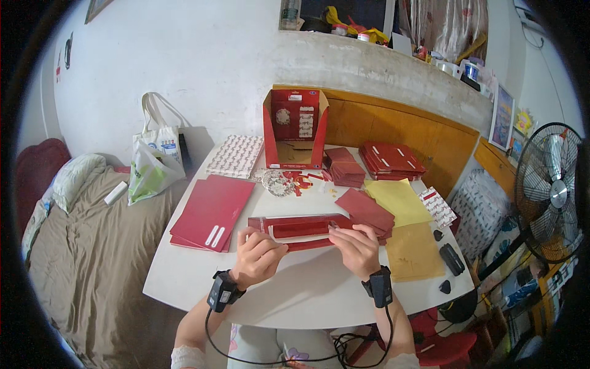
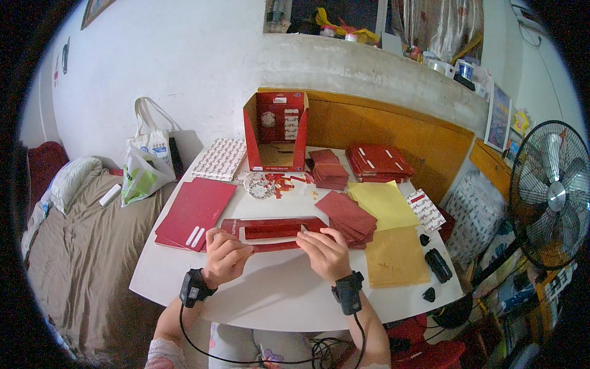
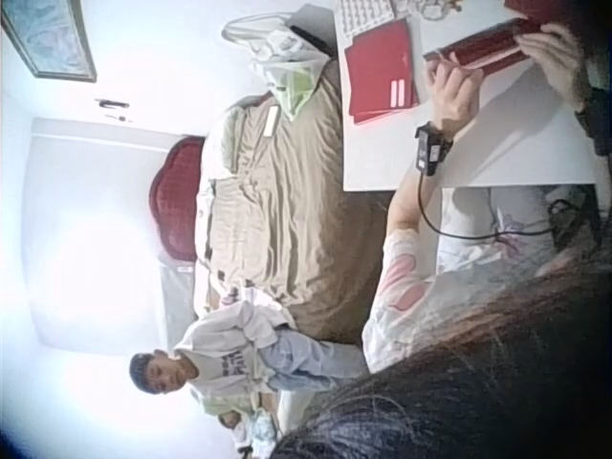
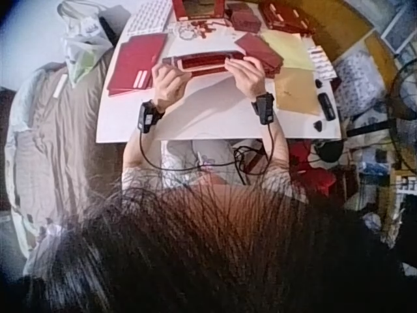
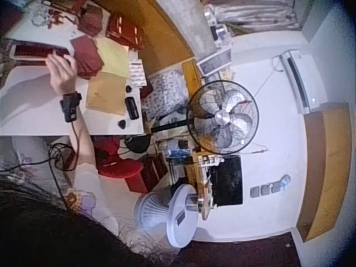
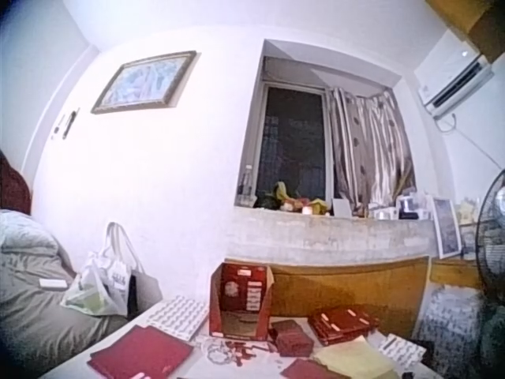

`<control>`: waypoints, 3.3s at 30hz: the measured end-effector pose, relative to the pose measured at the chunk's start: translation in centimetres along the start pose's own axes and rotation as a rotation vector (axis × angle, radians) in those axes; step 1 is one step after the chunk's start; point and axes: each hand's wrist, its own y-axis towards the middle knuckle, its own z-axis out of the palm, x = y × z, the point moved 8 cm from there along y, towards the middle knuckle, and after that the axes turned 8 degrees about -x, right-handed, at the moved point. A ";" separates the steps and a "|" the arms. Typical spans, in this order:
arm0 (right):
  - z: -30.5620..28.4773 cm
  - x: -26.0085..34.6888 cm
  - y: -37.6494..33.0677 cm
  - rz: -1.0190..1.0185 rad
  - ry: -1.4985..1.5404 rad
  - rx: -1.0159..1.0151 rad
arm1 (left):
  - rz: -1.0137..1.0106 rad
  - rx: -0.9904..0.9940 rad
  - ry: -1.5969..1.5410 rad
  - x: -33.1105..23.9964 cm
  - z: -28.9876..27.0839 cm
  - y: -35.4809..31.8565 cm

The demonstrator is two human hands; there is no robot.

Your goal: The recorder is assembling and folding red paper money wallets.

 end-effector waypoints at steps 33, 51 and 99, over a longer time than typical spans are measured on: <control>-1.4 -3.9 -0.6 0.119 0.006 0.003 | -0.134 0.083 -0.059 2.5 0.2 1.0; -2.2 -4.9 -0.5 0.154 -0.033 -0.036 | -0.230 -0.005 -0.088 4.0 -0.9 0.6; 1.9 5.1 -0.8 -0.197 0.115 0.056 | 0.111 0.151 -0.023 -2.9 1.5 -0.1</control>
